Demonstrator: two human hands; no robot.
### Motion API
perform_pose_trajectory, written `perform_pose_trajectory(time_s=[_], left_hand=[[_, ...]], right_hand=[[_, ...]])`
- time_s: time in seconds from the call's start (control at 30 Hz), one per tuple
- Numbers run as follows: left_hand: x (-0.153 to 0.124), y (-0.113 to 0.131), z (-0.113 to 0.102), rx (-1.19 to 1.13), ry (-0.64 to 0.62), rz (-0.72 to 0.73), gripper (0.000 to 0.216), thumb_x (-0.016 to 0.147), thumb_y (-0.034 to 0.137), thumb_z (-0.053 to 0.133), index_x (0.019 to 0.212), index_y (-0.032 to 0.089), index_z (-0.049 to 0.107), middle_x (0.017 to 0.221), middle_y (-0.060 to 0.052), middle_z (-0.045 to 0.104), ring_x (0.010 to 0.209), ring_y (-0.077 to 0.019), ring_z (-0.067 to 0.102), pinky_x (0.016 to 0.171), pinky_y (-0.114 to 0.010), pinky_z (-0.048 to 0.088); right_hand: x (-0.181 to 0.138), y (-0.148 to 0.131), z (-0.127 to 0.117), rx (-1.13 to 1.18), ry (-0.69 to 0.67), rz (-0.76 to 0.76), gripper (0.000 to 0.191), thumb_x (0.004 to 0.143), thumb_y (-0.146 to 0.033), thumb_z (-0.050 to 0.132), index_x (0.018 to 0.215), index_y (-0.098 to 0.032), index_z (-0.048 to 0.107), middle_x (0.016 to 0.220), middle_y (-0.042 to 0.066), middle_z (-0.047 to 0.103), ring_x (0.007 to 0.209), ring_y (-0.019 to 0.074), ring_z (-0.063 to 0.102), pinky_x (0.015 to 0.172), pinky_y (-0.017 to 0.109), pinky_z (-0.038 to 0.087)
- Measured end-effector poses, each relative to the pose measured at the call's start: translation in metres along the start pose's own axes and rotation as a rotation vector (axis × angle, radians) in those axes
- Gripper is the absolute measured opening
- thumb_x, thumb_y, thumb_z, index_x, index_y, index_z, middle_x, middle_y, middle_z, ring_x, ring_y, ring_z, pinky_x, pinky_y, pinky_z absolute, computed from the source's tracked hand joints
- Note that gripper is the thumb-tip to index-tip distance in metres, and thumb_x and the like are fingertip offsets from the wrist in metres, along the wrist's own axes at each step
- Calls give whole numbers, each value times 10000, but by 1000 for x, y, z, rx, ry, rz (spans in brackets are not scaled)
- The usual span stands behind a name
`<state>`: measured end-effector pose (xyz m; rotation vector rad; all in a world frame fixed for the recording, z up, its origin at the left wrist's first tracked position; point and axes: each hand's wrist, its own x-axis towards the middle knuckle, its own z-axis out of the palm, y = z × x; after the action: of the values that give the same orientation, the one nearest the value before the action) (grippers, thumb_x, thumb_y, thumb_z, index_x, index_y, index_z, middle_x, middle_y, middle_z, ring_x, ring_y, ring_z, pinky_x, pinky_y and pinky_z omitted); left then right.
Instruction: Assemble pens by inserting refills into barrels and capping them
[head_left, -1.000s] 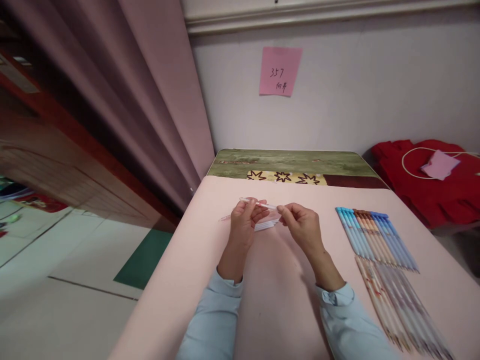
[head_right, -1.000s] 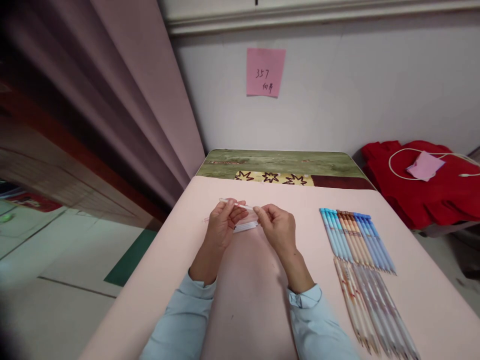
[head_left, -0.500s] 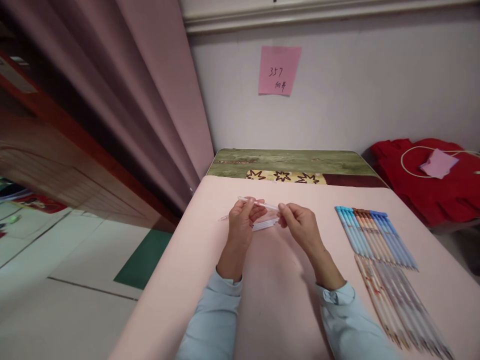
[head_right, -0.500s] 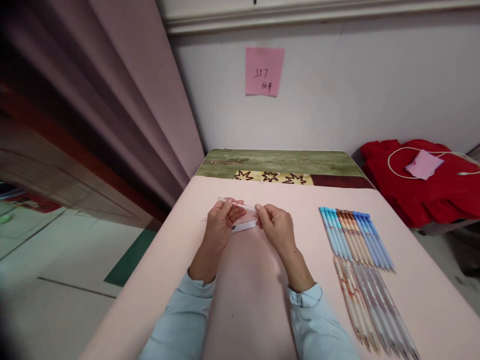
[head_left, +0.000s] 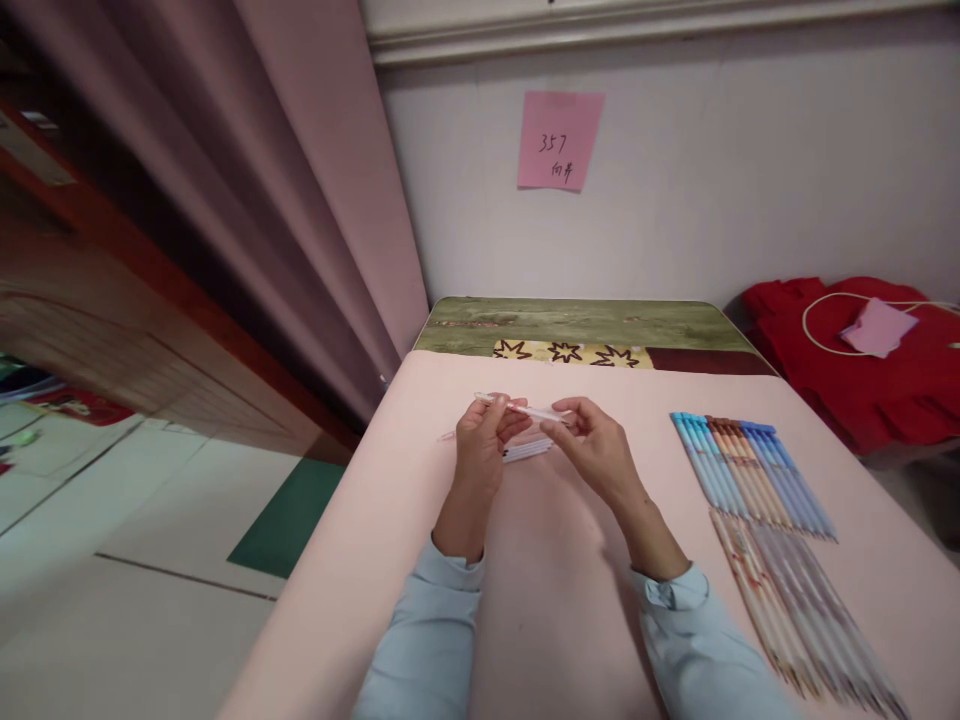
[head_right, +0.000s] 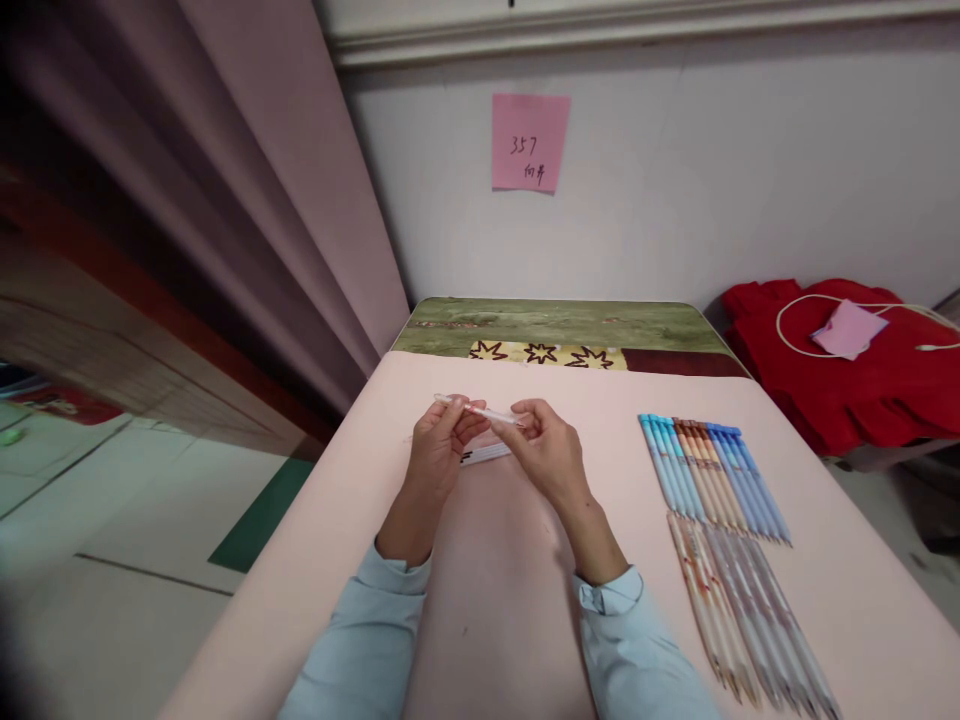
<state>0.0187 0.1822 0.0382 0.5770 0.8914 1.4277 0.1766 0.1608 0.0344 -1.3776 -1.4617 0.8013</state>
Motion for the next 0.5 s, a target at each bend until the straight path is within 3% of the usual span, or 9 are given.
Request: perform_pose_trajectory(time_s=[0.07,0.13,0.2,0.27,0.4,0.5], left_hand=[[0,0,0,3,4,5,321,757,336,799,906,134,600,850,-79,758,670,-128,712,713,-265,596],[0,0,0,9,0,7,319,759,333,797,909,130,602,849,-84,759,672,-132,713,706,-267,597],[0,0,0,17,-5,4,316,760,330,795,910,127,605,853,-89,760,667,-132,711,705,-267,597],[0,0,0,17,-8,2,313,759,331,795,905,128,606,853,-88,760,665,-131,711,709,-268,597],[0,1,0,15,-4,8,319,754,335,799,903,131,606,843,-83,758,663,-131,710,704,-265,592],[0,1,0,26,-9,9,325,755,341,801,908,132,606,843,-84,757,666,-132,710,706,-265,590]], right_hand=[[0,-1,-1,-9,23,-43,376,786,-557,723,926,-211,683,766,16,701,680,166,624,643,262,467],[0,-2,-1,-9,-9,-38,369,858,-564,637,773,-207,669,689,15,679,640,159,608,631,263,457],[-1,-1,-1,0,-41,8,493,929,-587,516,644,-205,642,595,19,646,581,157,593,615,271,452],[-1,-1,0,15,-34,34,492,930,-597,509,678,-204,667,593,19,651,578,161,603,622,276,463],[0,-1,0,4,33,-35,369,776,-529,742,956,-212,684,762,9,700,691,167,634,665,265,478],[0,-1,-1,-19,-1,-40,329,843,-537,665,799,-211,675,685,8,677,647,162,614,643,264,462]])
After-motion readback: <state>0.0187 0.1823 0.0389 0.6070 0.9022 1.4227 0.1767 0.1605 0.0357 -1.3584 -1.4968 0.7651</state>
